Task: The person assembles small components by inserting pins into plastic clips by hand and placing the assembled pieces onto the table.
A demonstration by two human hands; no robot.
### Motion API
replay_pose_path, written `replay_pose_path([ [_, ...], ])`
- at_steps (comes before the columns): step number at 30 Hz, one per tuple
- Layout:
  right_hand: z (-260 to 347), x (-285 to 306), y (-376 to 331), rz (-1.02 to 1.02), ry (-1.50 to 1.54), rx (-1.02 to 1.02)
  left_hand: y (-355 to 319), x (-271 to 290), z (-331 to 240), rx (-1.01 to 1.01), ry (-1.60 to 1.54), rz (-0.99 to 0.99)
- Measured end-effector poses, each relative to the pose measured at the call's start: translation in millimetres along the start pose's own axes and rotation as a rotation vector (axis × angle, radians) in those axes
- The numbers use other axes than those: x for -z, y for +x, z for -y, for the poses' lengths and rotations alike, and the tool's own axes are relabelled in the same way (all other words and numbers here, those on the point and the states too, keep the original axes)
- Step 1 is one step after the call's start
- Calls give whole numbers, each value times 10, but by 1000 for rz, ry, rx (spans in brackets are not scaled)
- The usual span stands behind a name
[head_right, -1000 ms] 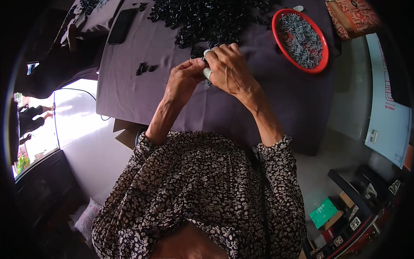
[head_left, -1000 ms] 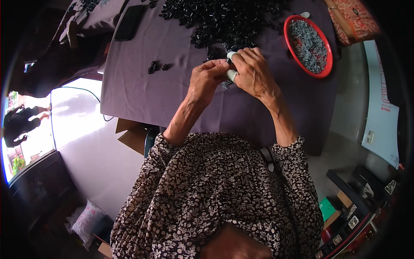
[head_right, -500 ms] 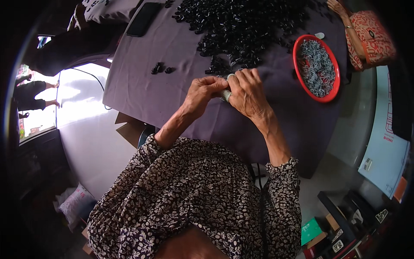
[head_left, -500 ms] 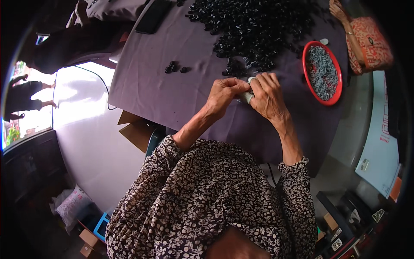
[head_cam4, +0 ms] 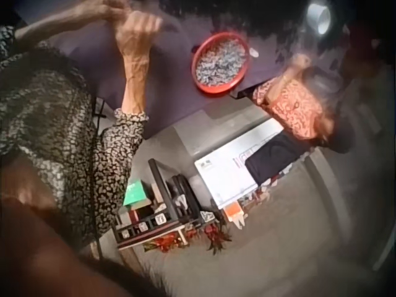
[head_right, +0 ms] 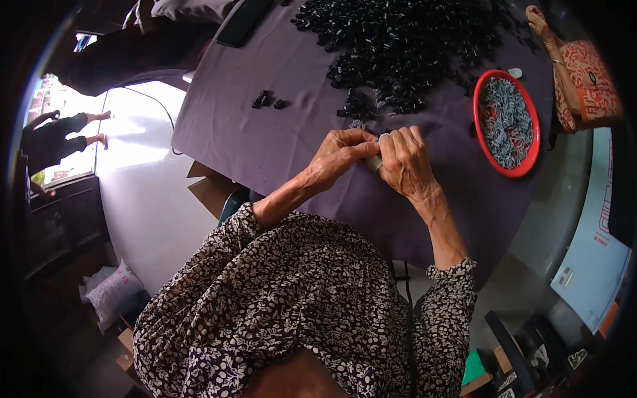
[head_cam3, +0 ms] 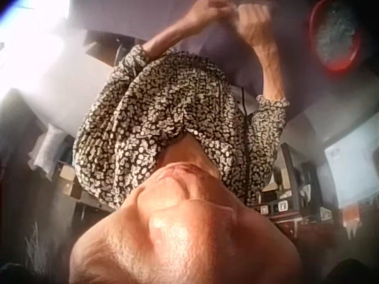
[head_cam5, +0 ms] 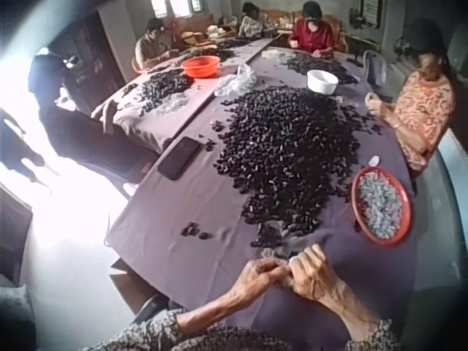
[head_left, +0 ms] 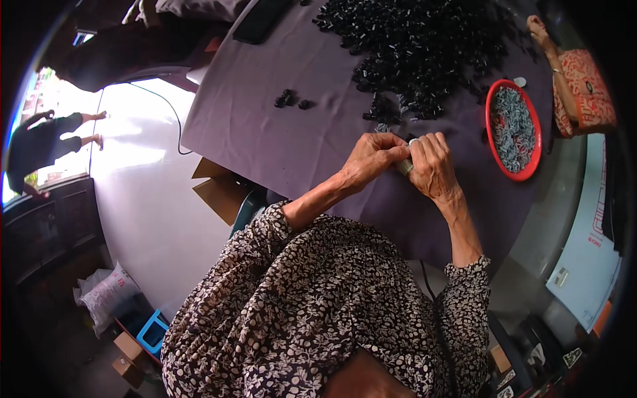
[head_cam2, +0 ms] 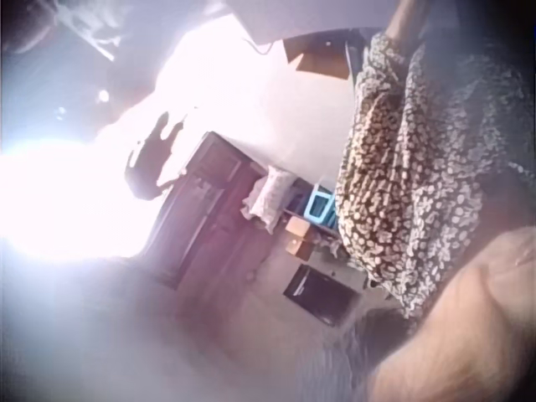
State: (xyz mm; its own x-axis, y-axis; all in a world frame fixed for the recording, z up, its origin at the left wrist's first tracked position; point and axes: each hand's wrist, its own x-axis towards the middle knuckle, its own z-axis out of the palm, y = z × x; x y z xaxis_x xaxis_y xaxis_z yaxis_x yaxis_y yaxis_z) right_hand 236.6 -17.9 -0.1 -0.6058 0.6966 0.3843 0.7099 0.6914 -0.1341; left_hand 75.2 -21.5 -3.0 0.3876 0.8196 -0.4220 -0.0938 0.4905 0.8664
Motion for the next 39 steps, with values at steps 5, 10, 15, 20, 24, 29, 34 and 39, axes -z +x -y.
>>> replay_pose_path([
  [5, 6, -17, -98, -29, 73, 20, -42, -36, 54, 2, -14, 43],
  [10, 31, 50, -136, 27, 36, -7, -70, -33, 60, -2, -24, 41],
  [15, -120, 105, 9, 48, 270, -214, -182, 425, -20, -359, 352, -313],
  [20, -399, -184, 152, -14, 242, -273, -206, 1130, -8, -703, 1185, -682],
  [24, -381, -298, 417, -32, 208, -235, -225, 1348, 53, -618, 1278, -748],
  [29, -408, -405, 547, 72, 246, -288, -206, 1250, -19, -670, 1240, -787],
  [34, -373, -420, 361, 121, 282, -314, -195, 949, -10, -778, 1124, -678],
  [39, -334, -309, 301, 221, 200, -312, -77, 553, 148, -824, 1082, -409],
])
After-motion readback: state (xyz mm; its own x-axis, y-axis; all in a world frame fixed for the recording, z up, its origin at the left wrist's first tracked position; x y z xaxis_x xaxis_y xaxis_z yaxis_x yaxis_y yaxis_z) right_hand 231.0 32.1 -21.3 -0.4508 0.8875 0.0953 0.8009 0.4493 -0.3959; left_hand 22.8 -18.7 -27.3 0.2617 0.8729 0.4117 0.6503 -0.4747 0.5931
